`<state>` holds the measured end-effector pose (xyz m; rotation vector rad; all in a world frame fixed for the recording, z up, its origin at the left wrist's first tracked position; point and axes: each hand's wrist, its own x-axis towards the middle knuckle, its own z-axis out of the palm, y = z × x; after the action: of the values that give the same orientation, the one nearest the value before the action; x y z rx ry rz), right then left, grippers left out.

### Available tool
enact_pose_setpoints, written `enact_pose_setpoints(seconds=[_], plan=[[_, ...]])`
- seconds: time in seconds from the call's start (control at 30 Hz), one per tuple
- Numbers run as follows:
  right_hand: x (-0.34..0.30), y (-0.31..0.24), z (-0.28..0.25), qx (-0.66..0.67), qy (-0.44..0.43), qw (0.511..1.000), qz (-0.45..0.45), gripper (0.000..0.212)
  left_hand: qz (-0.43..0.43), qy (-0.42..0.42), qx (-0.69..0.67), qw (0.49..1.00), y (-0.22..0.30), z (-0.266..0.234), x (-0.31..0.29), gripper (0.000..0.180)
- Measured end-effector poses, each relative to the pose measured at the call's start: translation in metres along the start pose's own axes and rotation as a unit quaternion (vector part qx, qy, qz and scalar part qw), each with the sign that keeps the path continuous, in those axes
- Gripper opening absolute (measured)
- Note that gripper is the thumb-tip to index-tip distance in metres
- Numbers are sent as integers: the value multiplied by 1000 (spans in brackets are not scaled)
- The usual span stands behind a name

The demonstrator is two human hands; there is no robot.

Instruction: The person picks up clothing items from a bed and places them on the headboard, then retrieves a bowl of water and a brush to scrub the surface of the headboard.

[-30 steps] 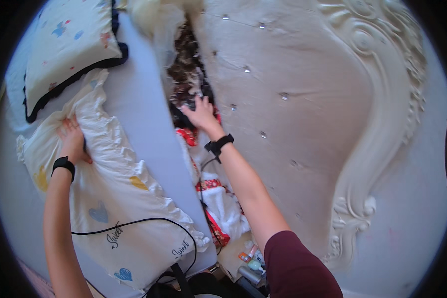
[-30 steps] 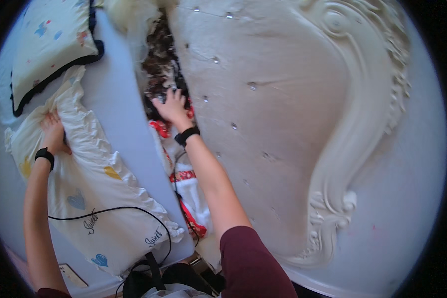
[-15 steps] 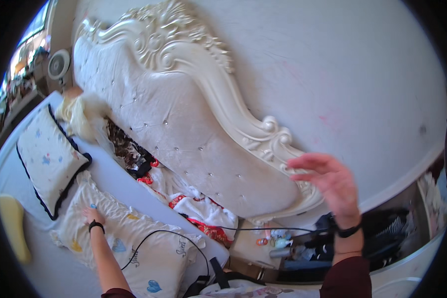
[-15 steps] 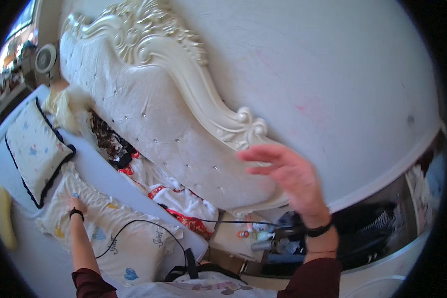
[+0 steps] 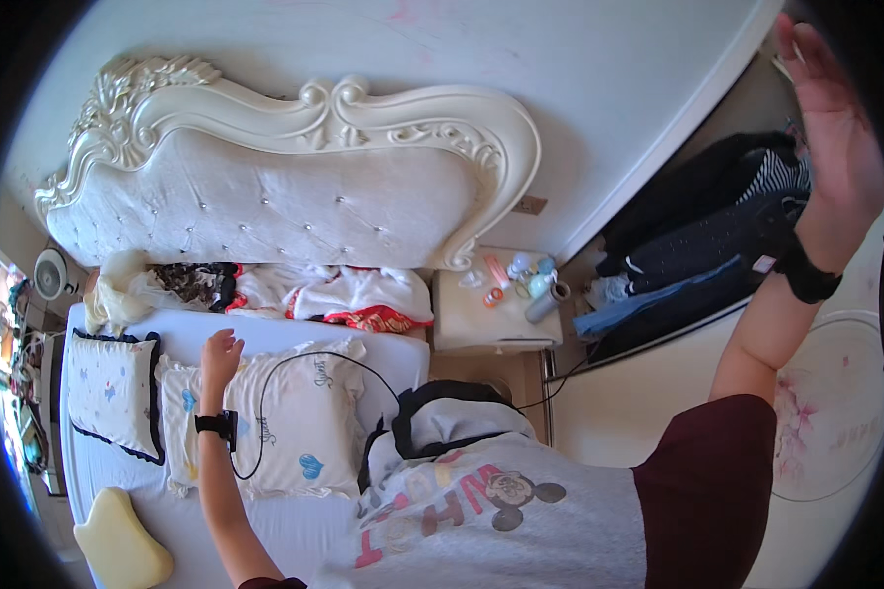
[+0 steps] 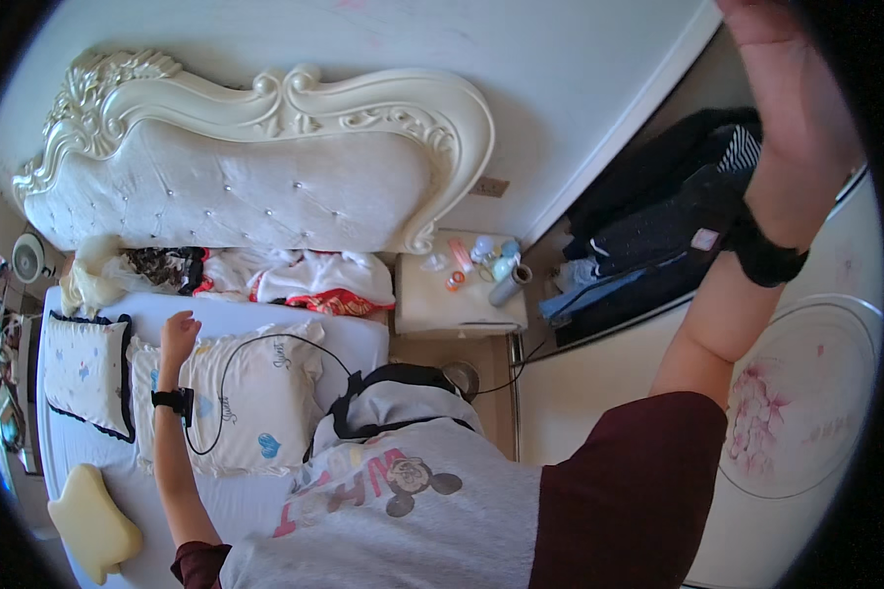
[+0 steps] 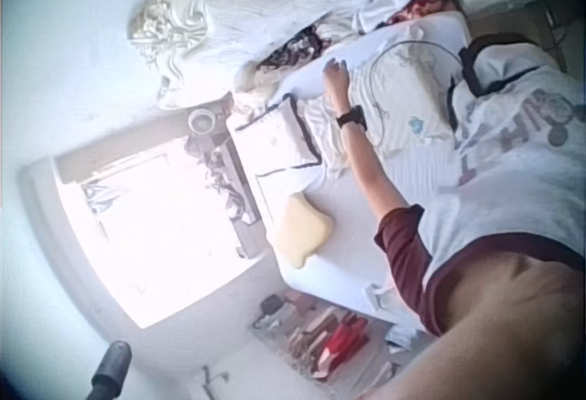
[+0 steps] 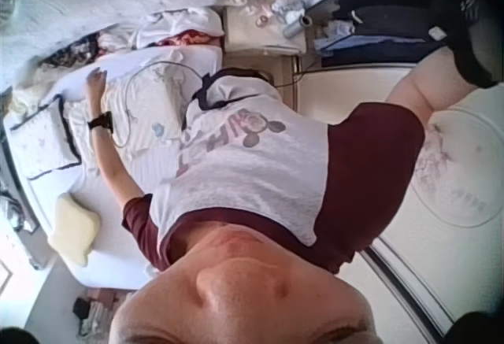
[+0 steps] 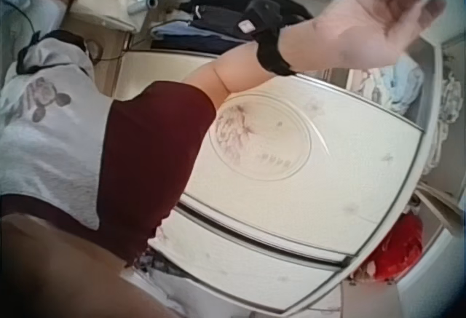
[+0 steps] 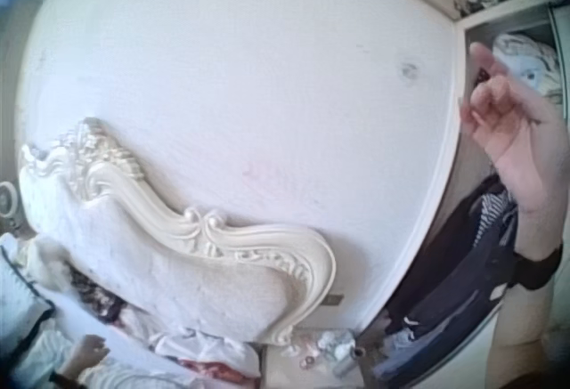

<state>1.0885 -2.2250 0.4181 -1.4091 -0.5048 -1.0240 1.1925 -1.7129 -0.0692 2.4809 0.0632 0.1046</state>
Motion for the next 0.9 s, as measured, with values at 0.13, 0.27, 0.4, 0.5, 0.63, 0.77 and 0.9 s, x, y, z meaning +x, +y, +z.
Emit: enact_pose_setpoints(seconds=[0.13, 0.27, 0.4, 0.5, 0.63, 0.77, 0.9], plan=[[-26, 16, -71, 21, -123, 990, 70, 36, 39, -50, -113, 992, 101, 2, -31, 30], [-58, 40, -153, 27, -213, 948, 234, 28, 60, -103, -160, 980, 164, 21, -67, 29], [-129, 85, -201, -22, -82, 931, 354, 26, 19, -173, -187, 967, 203, 50, -102, 27], [-170, 99, -238, -87, -25, 897, 433, 22, 19, -219, -241, 945, 222, 86, -116, 29], [-216, 119, -280, -113, -13, 851, 513, 21, 15, -248, -279, 928, 261, 132, -142, 29], [-264, 158, -310, -144, -19, 797, 587, 19, -74, -289, -292, 909, 293, 156, -173, 27], [-327, 204, -347, -135, 14, 742, 657, 17, -121, -284, -277, 910, 305, 184, -200, 27]])
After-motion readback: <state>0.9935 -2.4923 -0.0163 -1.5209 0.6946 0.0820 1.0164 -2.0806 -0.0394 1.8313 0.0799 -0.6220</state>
